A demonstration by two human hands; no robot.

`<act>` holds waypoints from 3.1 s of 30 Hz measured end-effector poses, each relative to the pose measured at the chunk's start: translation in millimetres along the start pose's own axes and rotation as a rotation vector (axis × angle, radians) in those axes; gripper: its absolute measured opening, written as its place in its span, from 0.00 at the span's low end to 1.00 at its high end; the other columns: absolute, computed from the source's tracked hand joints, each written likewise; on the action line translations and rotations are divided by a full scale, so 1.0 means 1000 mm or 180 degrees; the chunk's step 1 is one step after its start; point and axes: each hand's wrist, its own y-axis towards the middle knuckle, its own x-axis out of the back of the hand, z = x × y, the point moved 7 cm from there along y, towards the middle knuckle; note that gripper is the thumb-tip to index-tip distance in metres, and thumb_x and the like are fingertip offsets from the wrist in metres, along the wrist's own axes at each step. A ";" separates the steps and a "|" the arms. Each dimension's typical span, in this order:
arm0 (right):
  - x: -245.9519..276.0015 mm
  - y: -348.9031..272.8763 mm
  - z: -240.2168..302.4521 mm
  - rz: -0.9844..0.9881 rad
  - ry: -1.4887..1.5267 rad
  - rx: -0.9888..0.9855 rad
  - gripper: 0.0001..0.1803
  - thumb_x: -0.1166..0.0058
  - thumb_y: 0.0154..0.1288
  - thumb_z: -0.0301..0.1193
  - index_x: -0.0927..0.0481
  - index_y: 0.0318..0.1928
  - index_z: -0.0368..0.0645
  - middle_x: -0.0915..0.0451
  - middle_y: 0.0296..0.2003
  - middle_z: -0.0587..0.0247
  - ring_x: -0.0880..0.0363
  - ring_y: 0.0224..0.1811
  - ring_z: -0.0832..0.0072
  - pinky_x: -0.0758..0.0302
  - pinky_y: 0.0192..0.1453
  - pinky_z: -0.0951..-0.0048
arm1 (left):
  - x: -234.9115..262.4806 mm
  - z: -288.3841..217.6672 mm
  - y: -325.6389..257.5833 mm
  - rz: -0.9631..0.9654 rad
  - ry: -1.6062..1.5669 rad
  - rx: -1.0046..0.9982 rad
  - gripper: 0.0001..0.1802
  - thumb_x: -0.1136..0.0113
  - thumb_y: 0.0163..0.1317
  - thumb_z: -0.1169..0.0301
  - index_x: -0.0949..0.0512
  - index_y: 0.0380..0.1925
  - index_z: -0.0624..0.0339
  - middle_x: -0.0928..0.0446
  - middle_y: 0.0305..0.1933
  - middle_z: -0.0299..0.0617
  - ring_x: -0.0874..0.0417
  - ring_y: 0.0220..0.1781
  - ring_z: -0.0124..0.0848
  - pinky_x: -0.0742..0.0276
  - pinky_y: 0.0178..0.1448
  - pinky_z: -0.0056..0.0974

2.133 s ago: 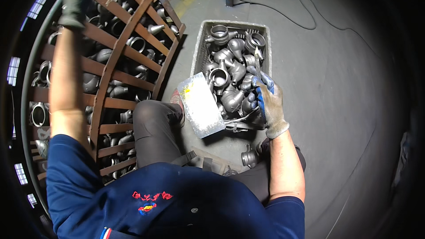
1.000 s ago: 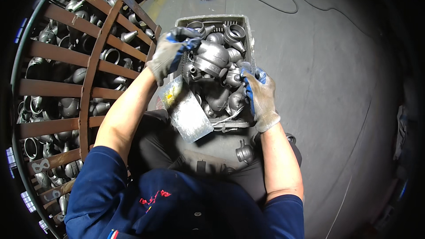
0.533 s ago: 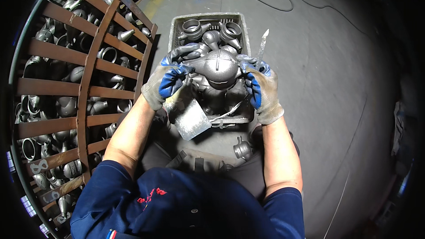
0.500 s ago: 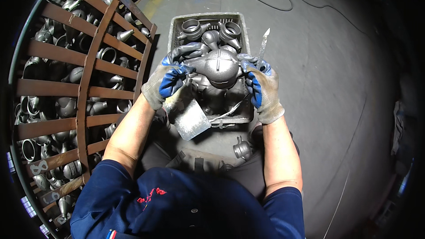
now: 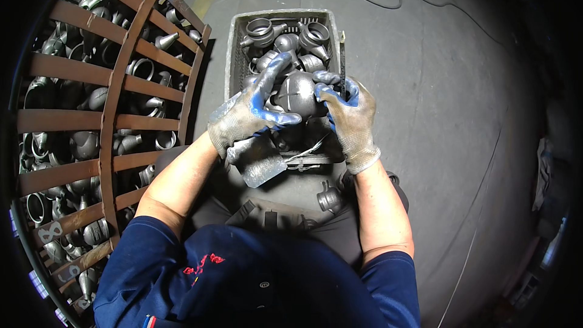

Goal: Picking up metal casting components from a bin and using a scribe tool to mark them.

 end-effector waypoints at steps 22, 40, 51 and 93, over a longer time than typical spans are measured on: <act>0.008 0.001 0.014 0.0046 0.0535 -0.0761 0.20 0.51 0.70 0.38 0.23 0.51 0.34 0.21 0.28 0.66 0.43 0.16 0.91 0.48 0.19 0.87 | 0.000 0.015 -0.003 0.0019 -0.2417 0.0274 0.36 0.40 0.52 0.82 0.35 0.64 0.55 0.25 0.54 0.38 0.20 0.36 0.17 0.20 0.43 0.25; -0.006 -0.005 0.004 0.0286 0.0612 -0.0976 0.18 0.52 0.71 0.37 0.22 0.51 0.36 0.24 0.26 0.71 0.45 0.16 0.94 0.50 0.18 0.88 | -0.014 0.024 0.003 0.0125 -0.5629 0.0554 0.30 0.51 0.66 0.54 0.36 0.62 0.62 0.29 0.61 0.50 0.27 0.61 0.42 0.33 0.68 0.48; -0.016 -0.013 0.004 0.0452 0.0600 -0.1120 0.17 0.49 0.68 0.35 0.21 0.49 0.36 0.22 0.27 0.72 0.42 0.17 0.93 0.48 0.19 0.88 | -0.014 0.034 0.006 0.0049 -0.6461 0.0717 0.34 0.65 0.68 0.42 0.35 0.61 0.56 0.30 0.60 0.52 0.26 0.60 0.46 0.28 0.62 0.56; -0.026 -0.018 -0.002 0.0893 -0.0141 -0.0336 0.21 0.55 0.70 0.31 0.29 0.60 0.34 0.21 0.42 0.64 0.28 0.36 0.84 0.32 0.40 0.82 | 0.025 -0.003 -0.021 -0.0778 -0.0329 -0.0886 0.35 0.32 0.53 0.72 0.38 0.60 0.62 0.25 0.53 0.46 0.24 0.57 0.35 0.30 0.63 0.40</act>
